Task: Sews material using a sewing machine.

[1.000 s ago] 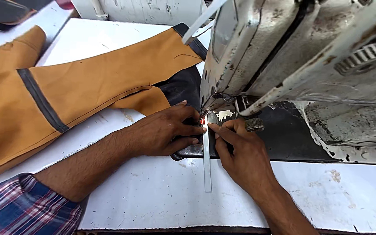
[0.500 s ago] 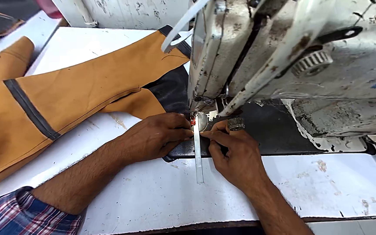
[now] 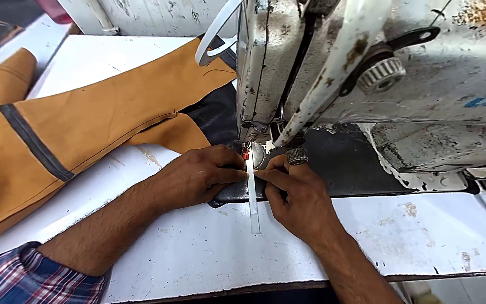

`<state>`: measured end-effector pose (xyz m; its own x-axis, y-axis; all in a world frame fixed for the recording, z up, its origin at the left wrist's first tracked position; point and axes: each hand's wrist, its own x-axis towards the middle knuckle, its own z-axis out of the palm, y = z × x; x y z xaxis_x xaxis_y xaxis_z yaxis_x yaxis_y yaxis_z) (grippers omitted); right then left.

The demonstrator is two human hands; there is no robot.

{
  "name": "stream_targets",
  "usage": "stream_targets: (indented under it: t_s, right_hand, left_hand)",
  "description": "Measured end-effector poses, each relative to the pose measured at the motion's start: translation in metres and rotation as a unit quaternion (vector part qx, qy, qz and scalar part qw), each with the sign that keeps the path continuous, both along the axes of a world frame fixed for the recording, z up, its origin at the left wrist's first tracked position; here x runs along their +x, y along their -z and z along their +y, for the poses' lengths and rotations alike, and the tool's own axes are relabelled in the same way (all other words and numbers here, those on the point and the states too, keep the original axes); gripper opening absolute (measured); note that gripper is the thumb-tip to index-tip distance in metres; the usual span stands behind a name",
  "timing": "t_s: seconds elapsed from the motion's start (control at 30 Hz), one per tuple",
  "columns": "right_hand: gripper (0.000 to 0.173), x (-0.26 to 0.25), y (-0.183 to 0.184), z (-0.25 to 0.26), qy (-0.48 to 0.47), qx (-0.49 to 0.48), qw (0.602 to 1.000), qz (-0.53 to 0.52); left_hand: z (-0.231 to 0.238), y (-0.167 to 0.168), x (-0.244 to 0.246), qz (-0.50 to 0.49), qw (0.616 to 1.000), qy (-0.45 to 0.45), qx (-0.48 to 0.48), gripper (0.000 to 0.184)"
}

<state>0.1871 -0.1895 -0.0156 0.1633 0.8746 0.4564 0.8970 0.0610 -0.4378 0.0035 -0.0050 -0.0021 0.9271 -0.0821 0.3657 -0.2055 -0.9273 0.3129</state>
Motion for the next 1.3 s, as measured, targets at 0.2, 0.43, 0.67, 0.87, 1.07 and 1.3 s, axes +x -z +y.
stream_targets:
  t_s: [0.2, 0.43, 0.67, 0.87, 1.07, 1.3]
  right_hand:
    - [0.029, -0.004, 0.002, -0.001, 0.000, 0.027, 0.999, -0.035]
    - [0.029, -0.004, 0.004, 0.000, -0.005, 0.015, 0.998, -0.059]
    - [0.035, -0.004, 0.006, 0.001, 0.030, -0.012, 0.997, -0.073]
    - [0.039, -0.005, 0.005, 0.003, 0.045, -0.042, 0.995, -0.077]
    - [0.041, -0.006, 0.004, 0.003, 0.048, -0.062, 0.995, -0.068]
    - [0.044, -0.006, 0.002, 0.005, 0.053, -0.077, 0.993, -0.075]
  left_hand:
    - [-0.001, -0.005, 0.000, 0.024, 0.999, 0.007, 0.027, 0.030]
    - [-0.001, -0.008, -0.001, 0.034, 0.998, 0.011, 0.048, 0.033]
    - [0.005, -0.005, 0.004, 0.013, 0.999, -0.005, 0.037, 0.033]
    - [0.011, -0.004, 0.006, 0.005, 1.000, -0.014, 0.017, 0.030]
    - [0.018, -0.003, 0.004, -0.006, 1.000, -0.007, -0.018, 0.026]
    - [0.019, -0.005, 0.006, -0.017, 1.000, -0.023, 0.000, 0.028]
